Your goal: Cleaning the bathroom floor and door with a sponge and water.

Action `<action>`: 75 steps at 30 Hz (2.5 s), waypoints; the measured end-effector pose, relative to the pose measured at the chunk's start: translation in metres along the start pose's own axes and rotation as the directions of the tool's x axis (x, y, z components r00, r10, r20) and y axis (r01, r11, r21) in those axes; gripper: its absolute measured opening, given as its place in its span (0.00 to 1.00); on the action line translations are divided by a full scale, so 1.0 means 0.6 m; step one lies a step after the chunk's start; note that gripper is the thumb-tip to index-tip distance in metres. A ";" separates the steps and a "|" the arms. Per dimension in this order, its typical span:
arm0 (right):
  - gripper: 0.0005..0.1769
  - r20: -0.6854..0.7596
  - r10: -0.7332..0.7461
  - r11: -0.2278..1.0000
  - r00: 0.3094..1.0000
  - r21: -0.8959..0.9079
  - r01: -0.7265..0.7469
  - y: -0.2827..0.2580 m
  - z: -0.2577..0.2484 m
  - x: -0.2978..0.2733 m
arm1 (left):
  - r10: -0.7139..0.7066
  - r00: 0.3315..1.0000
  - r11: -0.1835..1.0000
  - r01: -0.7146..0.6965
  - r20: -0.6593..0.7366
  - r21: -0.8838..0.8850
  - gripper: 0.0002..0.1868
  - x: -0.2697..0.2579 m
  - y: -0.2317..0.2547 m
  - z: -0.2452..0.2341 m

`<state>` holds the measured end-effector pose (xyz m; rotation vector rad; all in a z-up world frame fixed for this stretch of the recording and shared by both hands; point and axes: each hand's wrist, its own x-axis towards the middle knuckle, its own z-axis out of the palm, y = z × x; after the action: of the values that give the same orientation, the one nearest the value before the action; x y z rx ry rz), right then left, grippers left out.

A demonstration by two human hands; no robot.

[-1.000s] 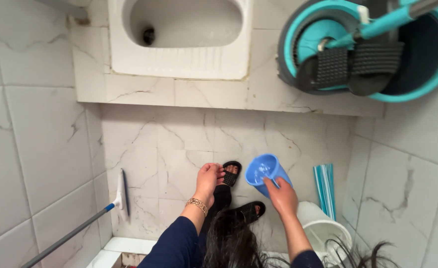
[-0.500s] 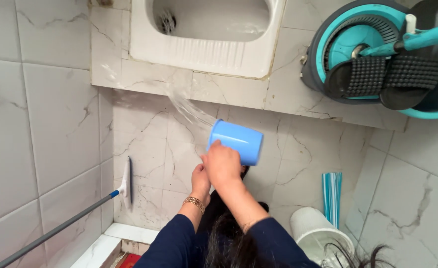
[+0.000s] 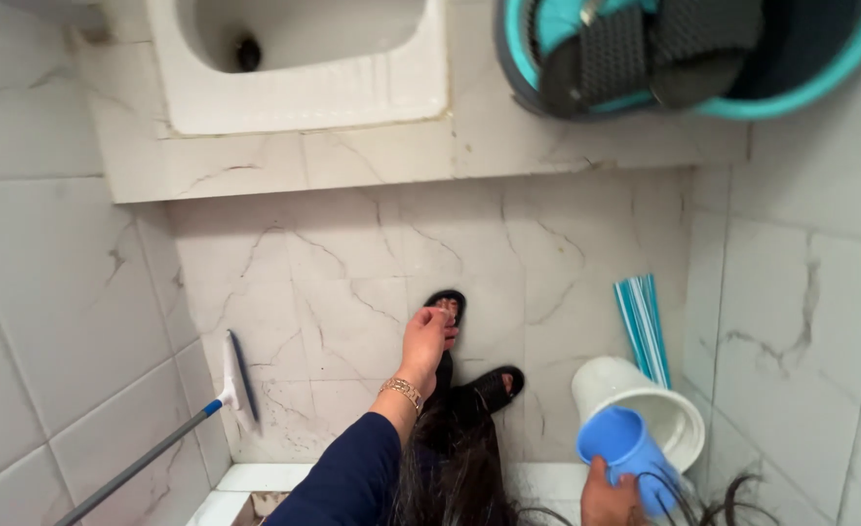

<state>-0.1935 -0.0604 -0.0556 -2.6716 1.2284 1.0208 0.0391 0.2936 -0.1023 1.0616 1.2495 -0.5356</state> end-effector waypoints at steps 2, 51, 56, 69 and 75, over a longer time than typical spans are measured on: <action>0.39 -0.002 0.041 0.999 0.999 -0.028 -0.041 0.096 0.085 0.054 | -0.012 0.999 0.998 0.010 0.034 0.068 0.10 -0.001 -0.031 0.023; 0.08 0.660 0.058 -0.900 0.749 0.360 -0.247 -0.132 0.318 -0.270 | -0.257 0.872 0.589 -0.200 0.416 0.783 0.09 -0.153 -0.214 0.126; 0.12 0.873 0.042 -0.995 0.486 0.082 -0.062 -0.194 0.354 -0.385 | -0.257 0.897 0.451 -0.218 0.359 0.866 0.09 -0.183 -0.217 0.088; 0.16 0.904 0.039 -0.990 0.427 -0.023 0.139 -0.224 0.682 -0.787 | -0.413 0.855 0.138 -0.282 0.314 0.949 0.11 -0.249 -0.279 -0.153; 0.13 0.906 -0.252 -0.842 0.339 -0.378 0.384 -0.302 0.670 -0.919 | -0.447 0.862 -0.066 -0.298 0.239 0.952 0.11 -0.233 -0.295 -0.225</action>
<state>-0.5517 0.5468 -0.0966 -2.1101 -2.9063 1.9349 -0.2126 0.3017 -0.0274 1.8928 0.1065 -1.9793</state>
